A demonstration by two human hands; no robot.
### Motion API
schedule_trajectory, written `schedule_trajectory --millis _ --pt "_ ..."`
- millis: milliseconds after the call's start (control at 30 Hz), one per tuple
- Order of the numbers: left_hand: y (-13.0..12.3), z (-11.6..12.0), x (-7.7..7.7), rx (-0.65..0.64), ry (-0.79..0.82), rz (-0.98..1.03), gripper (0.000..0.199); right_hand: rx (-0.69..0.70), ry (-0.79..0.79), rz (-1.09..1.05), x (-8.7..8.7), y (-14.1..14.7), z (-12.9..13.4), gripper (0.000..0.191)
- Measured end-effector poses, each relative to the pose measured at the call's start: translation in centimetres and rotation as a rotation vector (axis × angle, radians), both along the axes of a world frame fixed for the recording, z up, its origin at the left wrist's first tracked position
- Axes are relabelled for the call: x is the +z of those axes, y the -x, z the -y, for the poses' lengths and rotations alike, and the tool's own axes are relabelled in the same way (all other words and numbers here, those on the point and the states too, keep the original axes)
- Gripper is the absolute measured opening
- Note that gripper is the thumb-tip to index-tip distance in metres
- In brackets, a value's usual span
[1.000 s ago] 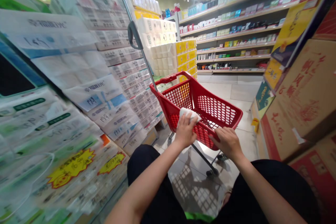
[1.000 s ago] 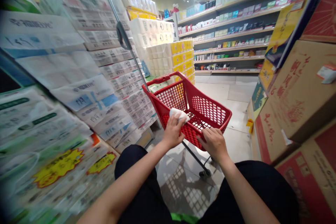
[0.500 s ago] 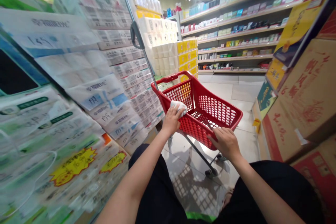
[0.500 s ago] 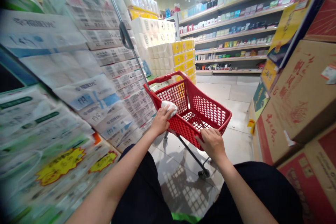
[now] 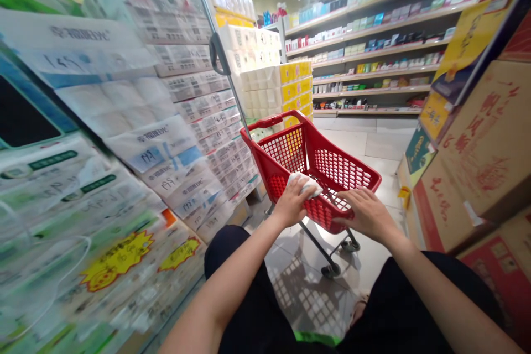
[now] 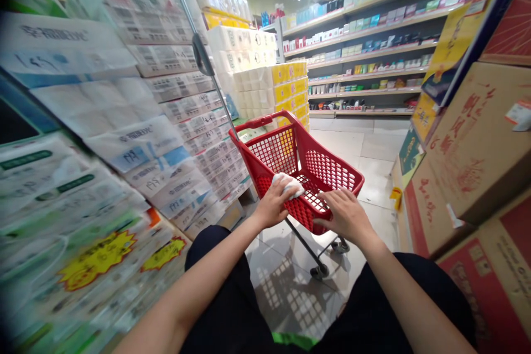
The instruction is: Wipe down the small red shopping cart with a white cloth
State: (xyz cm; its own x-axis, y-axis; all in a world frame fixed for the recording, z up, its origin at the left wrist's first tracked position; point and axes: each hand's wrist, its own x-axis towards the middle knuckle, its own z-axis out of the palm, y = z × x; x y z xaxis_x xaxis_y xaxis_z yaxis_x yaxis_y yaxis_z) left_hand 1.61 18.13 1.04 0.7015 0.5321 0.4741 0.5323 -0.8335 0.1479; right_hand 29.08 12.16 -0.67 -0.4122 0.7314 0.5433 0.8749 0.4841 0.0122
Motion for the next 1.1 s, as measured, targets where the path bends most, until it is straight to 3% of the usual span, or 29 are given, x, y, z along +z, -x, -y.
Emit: schedule_trajectory --millis 133,267,367,500,600,733,900,1000,1100 --pt "-0.5 -1.0 -0.1 0.067 0.001 0.012 0.076 -0.032 0.003 0.052 -0.2 -3.7 -1.9 0.051" --pt "-1.5 -0.6 -0.7 0.179 0.054 0.066 0.076 -0.082 -0.046 0.051 -1.3 -3.6 -3.1 0.043" --pt "-2.5 1.8 -1.2 0.21 0.077 0.083 0.079 -0.113 -0.069 0.037 -1.6 -2.2 -3.1 0.04" --pt "-4.2 6.9 -2.5 0.115 0.094 0.045 0.09 -0.153 -0.079 0.032 -1.3 -0.4 -2.4 0.03" --pt "-4.4 9.2 -3.3 0.055 0.081 -0.012 0.088 -0.175 -0.08 0.025 -1.0 0.7 -1.7 0.024" --pt "-1.9 8.1 -2.9 0.025 0.025 -0.097 0.08 -0.216 -0.087 0.014 -1.1 2.7 -0.9 0.026" --pt "1.9 5.2 -1.3 0.182 0.032 -0.053 0.081 -0.192 -0.077 -0.028 -1.5 5.0 -0.5 0.035" --pt "2.4 4.7 -1.0 0.234 0.051 -0.027 0.079 -0.048 0.003 -0.038 -1.1 4.4 -0.7 0.048" --pt "1.9 5.2 -1.3 0.249 0.056 0.0 0.078 0.035 0.058 -0.049 -0.5 2.0 -1.5 0.054"
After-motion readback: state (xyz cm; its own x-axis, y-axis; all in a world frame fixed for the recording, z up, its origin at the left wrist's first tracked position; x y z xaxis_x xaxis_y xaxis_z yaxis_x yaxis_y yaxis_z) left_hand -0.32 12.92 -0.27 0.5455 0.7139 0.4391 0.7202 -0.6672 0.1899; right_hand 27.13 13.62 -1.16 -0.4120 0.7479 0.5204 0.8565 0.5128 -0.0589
